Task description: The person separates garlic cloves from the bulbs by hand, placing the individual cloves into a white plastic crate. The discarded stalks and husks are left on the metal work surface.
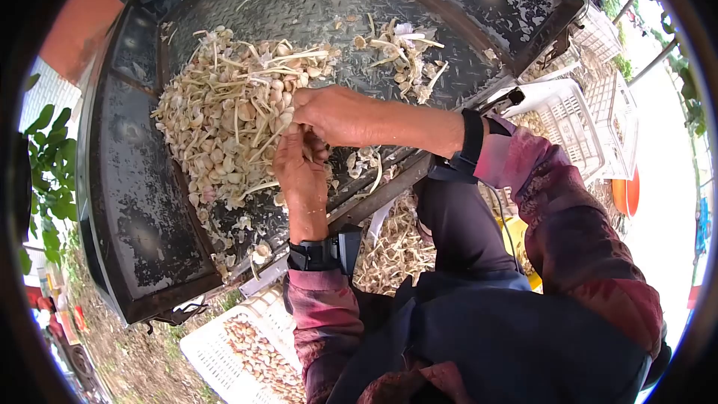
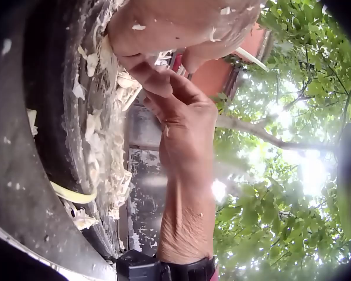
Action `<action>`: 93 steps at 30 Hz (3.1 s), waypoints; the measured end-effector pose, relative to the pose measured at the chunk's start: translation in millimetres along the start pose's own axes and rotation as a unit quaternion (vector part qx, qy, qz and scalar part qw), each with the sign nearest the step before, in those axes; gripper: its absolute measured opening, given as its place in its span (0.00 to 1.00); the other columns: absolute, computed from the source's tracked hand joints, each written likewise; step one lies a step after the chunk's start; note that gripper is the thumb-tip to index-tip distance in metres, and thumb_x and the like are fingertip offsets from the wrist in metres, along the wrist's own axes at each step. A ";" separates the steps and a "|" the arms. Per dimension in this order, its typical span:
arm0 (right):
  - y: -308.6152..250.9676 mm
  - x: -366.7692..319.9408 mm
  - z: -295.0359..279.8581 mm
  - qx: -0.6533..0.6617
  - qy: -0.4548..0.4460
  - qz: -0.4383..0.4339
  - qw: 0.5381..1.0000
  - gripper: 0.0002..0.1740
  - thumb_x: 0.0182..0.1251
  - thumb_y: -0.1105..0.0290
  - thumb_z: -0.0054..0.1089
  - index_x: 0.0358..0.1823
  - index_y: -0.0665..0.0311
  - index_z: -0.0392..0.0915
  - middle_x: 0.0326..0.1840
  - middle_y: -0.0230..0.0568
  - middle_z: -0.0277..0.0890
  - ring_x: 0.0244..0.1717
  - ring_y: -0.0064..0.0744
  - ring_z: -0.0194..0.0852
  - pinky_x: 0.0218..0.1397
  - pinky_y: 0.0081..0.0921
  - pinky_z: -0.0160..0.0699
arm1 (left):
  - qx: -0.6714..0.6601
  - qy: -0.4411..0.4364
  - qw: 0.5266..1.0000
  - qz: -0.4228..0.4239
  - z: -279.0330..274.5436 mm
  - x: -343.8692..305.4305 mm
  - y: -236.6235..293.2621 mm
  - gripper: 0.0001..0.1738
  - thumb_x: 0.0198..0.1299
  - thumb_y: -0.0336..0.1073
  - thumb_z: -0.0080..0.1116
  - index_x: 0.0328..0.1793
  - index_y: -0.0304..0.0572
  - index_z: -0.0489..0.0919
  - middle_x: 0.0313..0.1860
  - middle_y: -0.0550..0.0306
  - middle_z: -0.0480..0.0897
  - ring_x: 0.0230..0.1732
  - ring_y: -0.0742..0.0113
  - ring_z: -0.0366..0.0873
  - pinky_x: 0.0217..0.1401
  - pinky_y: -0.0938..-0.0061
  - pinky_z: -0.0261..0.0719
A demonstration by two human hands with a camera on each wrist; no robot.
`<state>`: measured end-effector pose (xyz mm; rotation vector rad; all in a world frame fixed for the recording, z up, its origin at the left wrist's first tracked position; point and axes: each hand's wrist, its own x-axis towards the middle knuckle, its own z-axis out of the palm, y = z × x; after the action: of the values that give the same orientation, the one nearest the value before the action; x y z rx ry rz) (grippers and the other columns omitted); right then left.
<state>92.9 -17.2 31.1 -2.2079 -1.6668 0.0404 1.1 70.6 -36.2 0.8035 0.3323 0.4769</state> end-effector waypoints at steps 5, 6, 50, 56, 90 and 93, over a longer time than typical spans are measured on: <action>3.4 -11.3 -5.4 0.281 0.031 0.068 0.957 0.15 0.55 0.77 0.58 0.46 0.65 0.77 0.40 0.39 0.73 0.36 0.27 0.76 0.38 0.27 0.77 | -0.036 -0.030 0.999 0.023 2.7 -4.3 1.7 0.15 0.63 0.40 0.51 0.50 0.37 0.74 0.29 0.64 0.77 0.25 0.79 0.70 0.23 0.86 0.68; 2.8 -12.2 -6.1 0.339 0.048 0.072 0.937 0.15 0.55 0.77 0.58 0.46 0.69 0.77 0.37 0.42 0.75 0.35 0.27 0.77 0.38 0.26 0.76 | -0.025 -0.018 0.999 0.036 5.7 -6.4 3.5 0.15 0.64 0.39 0.50 0.51 0.36 0.74 0.29 0.65 0.76 0.25 0.80 0.70 0.23 0.86 0.68; 76.2 21.6 9.2 0.083 0.120 0.196 0.970 0.12 0.59 0.66 0.53 0.40 0.63 0.78 0.37 0.45 0.77 0.37 0.39 0.77 0.43 0.31 0.77 | -0.168 -0.467 0.868 0.033 62.1 -135.7 117.7 0.11 0.59 0.29 0.54 0.36 0.21 0.71 0.21 0.48 0.77 0.19 0.73 0.72 0.23 0.81 0.72; 84.8 43.0 20.4 -0.053 0.080 0.163 0.982 0.12 0.55 0.65 0.55 0.39 0.59 0.79 0.37 0.48 0.76 0.40 0.48 0.75 0.43 0.38 0.74 | -0.210 -0.373 0.896 0.116 78.4 -162.5 113.8 0.16 0.61 0.37 0.54 0.33 0.25 0.77 0.17 0.51 0.79 0.11 0.71 0.72 0.09 0.81 0.68; 50.4 -4.8 -6.1 0.634 0.109 0.213 0.735 0.12 0.61 0.72 0.57 0.45 0.65 0.69 0.43 0.41 0.76 0.40 0.28 0.77 0.40 0.22 0.79 | -0.188 -0.369 0.907 -0.073 69.5 -134.8 116.1 0.13 0.61 0.36 0.52 0.32 0.31 0.71 0.19 0.59 0.74 0.11 0.77 0.65 0.11 0.82 0.57; 55.5 -10.1 -19.7 0.627 0.169 0.212 0.730 0.13 0.61 0.72 0.57 0.46 0.65 0.69 0.43 0.41 0.76 0.41 0.28 0.77 0.41 0.23 0.78 | -0.227 -0.169 0.955 -0.088 69.2 -119.3 95.6 0.07 0.62 0.32 0.49 0.40 0.33 0.71 0.18 0.60 0.71 0.13 0.76 0.63 0.17 0.81 0.63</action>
<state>145.9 -44.9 30.2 -1.2879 -0.4982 0.6376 -94.8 23.2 93.2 0.3897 -0.0286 0.2253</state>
